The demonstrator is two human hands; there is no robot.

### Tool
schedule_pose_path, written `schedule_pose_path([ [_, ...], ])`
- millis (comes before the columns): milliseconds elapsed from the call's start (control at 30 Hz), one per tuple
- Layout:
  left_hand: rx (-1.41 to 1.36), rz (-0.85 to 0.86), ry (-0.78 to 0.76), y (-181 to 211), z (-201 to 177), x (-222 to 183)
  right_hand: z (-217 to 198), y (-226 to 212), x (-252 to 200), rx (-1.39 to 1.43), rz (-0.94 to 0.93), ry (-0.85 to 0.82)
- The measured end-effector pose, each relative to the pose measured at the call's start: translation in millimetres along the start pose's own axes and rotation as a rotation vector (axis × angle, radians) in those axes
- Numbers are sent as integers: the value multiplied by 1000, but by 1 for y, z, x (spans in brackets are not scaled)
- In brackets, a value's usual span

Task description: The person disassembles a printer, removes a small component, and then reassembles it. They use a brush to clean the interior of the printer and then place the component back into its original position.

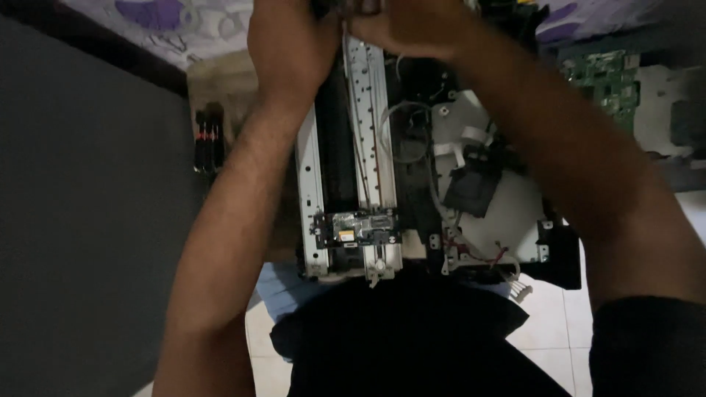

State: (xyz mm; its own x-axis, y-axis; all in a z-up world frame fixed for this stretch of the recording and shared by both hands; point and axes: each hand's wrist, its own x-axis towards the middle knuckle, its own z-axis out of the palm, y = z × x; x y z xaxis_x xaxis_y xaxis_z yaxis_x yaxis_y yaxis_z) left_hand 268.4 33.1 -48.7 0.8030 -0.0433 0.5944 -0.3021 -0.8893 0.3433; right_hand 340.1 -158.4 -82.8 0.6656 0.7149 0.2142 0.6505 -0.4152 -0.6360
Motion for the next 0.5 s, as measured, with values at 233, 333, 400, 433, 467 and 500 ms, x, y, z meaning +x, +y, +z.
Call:
schedule_pose_path([
  [233, -127, -94, -120, 5, -1, 12, -7, -12, -4, -7, 4, 64],
  [333, -124, -100, -232, -3, 6, 14, -13, -24, -3, 70, 91, 40],
  [400, -114, -139, -251, -7, 13, 12, -11, -21, 0, 29, 95, 57],
  [433, -116, -140, -250, -6, 12, 15, -9, -13, 3, 27, 97, 55],
  [467, -114, -147, -270, -4, 10, 16, -6, -6, 5, 27, 34, 65],
  [500, -111, -154, -291, -3, 9, 18, -3, 2, 7, 27, -28, 75],
])
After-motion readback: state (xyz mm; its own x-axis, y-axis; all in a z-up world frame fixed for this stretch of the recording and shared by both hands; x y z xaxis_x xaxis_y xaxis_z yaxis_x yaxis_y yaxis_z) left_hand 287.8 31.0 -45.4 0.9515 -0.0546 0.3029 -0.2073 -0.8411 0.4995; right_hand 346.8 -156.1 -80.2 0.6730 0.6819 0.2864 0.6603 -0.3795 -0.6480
